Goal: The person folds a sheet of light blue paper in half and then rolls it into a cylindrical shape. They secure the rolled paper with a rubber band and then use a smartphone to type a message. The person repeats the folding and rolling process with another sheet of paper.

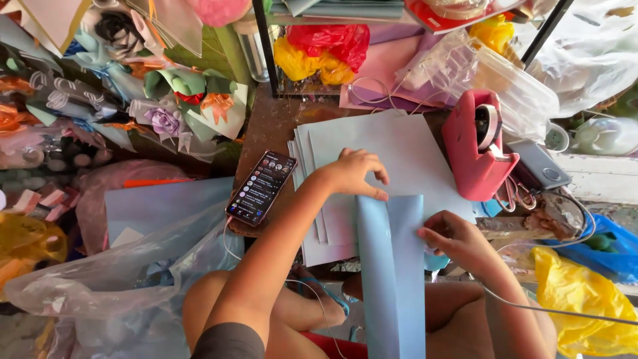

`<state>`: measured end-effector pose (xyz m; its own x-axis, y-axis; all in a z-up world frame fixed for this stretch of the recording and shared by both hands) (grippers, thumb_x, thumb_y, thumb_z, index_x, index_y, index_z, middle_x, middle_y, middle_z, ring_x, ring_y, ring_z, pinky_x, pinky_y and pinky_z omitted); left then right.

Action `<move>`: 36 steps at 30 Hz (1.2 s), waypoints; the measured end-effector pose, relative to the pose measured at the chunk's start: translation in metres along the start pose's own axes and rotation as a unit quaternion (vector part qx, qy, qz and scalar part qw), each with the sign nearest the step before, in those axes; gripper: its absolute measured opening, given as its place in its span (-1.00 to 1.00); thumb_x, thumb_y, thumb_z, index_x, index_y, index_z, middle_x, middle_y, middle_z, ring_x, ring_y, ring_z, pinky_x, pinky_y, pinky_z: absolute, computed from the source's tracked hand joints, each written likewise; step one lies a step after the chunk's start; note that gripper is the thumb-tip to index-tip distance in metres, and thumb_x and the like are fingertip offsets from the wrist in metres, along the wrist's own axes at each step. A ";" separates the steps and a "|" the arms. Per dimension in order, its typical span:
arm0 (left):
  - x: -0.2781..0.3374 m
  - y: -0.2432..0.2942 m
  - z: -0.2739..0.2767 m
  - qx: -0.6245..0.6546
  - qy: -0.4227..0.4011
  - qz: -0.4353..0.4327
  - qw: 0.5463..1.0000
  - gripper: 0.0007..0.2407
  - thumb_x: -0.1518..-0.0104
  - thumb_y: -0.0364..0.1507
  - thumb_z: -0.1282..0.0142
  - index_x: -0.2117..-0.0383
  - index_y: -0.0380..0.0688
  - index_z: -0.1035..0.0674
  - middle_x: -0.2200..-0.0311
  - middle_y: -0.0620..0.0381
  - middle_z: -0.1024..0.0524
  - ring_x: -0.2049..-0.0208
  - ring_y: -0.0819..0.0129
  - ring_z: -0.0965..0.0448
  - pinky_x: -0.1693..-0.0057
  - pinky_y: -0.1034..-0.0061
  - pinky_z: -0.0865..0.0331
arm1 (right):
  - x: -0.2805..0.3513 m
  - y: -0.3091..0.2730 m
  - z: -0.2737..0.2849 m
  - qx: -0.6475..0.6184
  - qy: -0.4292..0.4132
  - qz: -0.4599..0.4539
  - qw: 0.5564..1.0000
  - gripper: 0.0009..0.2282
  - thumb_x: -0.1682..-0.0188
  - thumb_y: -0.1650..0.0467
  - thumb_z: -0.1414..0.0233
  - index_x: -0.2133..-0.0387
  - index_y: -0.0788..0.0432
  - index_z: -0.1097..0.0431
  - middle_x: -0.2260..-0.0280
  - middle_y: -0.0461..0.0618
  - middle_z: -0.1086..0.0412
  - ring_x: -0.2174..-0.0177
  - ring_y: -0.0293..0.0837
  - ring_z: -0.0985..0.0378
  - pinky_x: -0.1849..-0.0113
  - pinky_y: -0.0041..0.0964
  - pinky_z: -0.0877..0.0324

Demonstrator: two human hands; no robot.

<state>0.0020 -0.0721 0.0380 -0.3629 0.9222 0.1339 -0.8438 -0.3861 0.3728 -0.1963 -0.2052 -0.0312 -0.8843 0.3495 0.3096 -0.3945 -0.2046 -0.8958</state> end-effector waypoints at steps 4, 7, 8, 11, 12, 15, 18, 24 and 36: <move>0.006 0.011 -0.028 0.003 -0.042 -0.016 0.999 -0.70 -0.02 0.11 -0.19 0.30 0.37 -0.65 0.21 0.49 -0.54 -0.04 0.48 -0.44 -0.24 0.30 -0.07 | 0.016 0.000 -0.010 0.032 -0.001 -0.030 0.999 -0.67 0.09 0.29 -0.27 0.23 0.35 -0.56 0.39 0.34 -0.61 0.36 0.11 -0.70 0.31 -0.05 -0.64; 0.007 0.018 -0.037 -0.005 -0.048 -0.035 0.998 -0.73 -0.04 0.07 -0.18 0.32 0.34 -0.66 0.24 0.47 -0.54 -0.02 0.47 -0.45 -0.20 0.30 -0.08 | 0.014 0.023 -0.019 0.016 -0.007 -0.018 1.000 -0.63 0.18 0.30 -0.34 0.24 0.37 -0.51 0.39 0.35 -0.58 0.38 0.11 -0.69 0.29 -0.02 -0.65; 0.008 0.023 -0.034 -0.004 -0.046 -0.033 0.998 -0.73 -0.04 0.07 -0.18 0.32 0.34 -0.66 0.24 0.47 -0.54 -0.02 0.47 -0.45 -0.20 0.30 -0.08 | 0.017 0.024 -0.021 0.018 -0.008 -0.017 1.000 -0.63 0.18 0.30 -0.34 0.24 0.37 -0.51 0.39 0.35 -0.58 0.38 0.11 -0.69 0.29 -0.02 -0.65; 0.020 0.039 -0.022 0.004 -0.041 -0.056 0.998 -0.85 -0.10 -0.13 -0.10 0.47 0.26 -0.64 0.30 0.44 -0.50 0.11 0.45 -0.45 -0.12 0.38 0.03 | 0.029 0.012 -0.024 0.013 -0.012 0.063 0.998 -0.75 0.12 0.35 -0.32 0.42 0.20 -0.37 0.53 -0.10 -0.28 0.50 -0.28 -0.27 0.46 -0.39 -0.19; 0.026 0.045 -0.005 0.048 0.008 -0.076 0.996 -0.86 -0.12 -0.15 -0.11 0.43 0.21 -0.62 0.33 0.45 -0.57 0.18 0.48 -0.54 -0.13 0.34 -0.05 | 0.032 0.005 -0.025 -0.085 -0.047 0.100 0.990 -0.72 0.11 0.37 -0.25 0.25 0.24 -0.34 0.37 0.01 -0.36 0.36 -0.19 -0.42 0.33 -0.33 -0.32; 0.068 0.074 0.070 0.141 0.140 -0.173 0.965 -0.91 -0.21 -0.30 -0.10 0.34 0.05 -0.58 0.33 0.35 -0.61 0.24 0.44 -0.61 -0.06 0.40 -0.26 | 0.051 -0.021 -0.016 -0.204 -0.118 0.155 0.959 -0.45 0.19 0.31 -0.23 -0.07 0.21 -0.22 0.11 0.17 -0.43 0.18 -0.02 -0.56 0.22 -0.19 -0.45; 0.135 0.105 0.152 0.171 0.322 -0.273 0.890 -0.92 -0.31 -0.43 -0.02 0.32 -0.10 -0.54 0.32 0.18 -0.55 0.26 0.33 -0.55 0.04 0.46 -0.36 | 0.073 -0.056 -0.003 -0.139 -0.121 0.201 0.962 -0.21 0.34 0.24 -0.29 -0.23 0.20 -0.17 -0.06 0.12 -0.40 0.02 -0.05 -0.48 0.11 -0.20 -0.41; 0.206 0.083 0.176 0.169 0.601 -0.292 0.724 -0.94 -0.27 -0.55 0.00 0.26 -0.13 -0.54 0.25 0.10 -0.51 0.16 0.26 -0.53 -0.06 0.43 -0.38 | 0.042 -0.052 0.044 -0.083 0.067 0.187 0.977 -0.30 0.33 0.51 -0.25 -0.19 0.19 -0.17 0.09 0.08 -0.30 0.18 -0.10 -0.40 0.23 -0.22 -0.46; 0.224 0.042 0.071 0.061 0.576 -0.275 0.767 -0.94 -0.29 -0.52 -0.10 0.20 -0.08 -0.59 0.11 0.10 -0.52 -0.01 0.04 -0.51 -0.17 0.16 -0.45 | 0.005 0.000 0.076 -0.376 0.087 0.166 0.908 -0.68 -0.03 0.41 -0.09 -0.07 0.05 -0.35 0.16 -0.18 -0.42 0.16 -0.22 -0.45 0.27 -0.36 -0.44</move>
<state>-0.0861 0.1196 0.1488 -0.1334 0.2859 -0.9489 -0.9768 0.1237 0.1746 -0.2197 -0.2725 -0.0055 -0.8442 0.5358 -0.0135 0.2260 0.3331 -0.9154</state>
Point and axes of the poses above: each hand's wrist, its own x-axis away from the middle knuckle, its own z-axis out of the back of the hand, y = z × x, the point moved 9 cm from there along -x, towards the middle knuckle
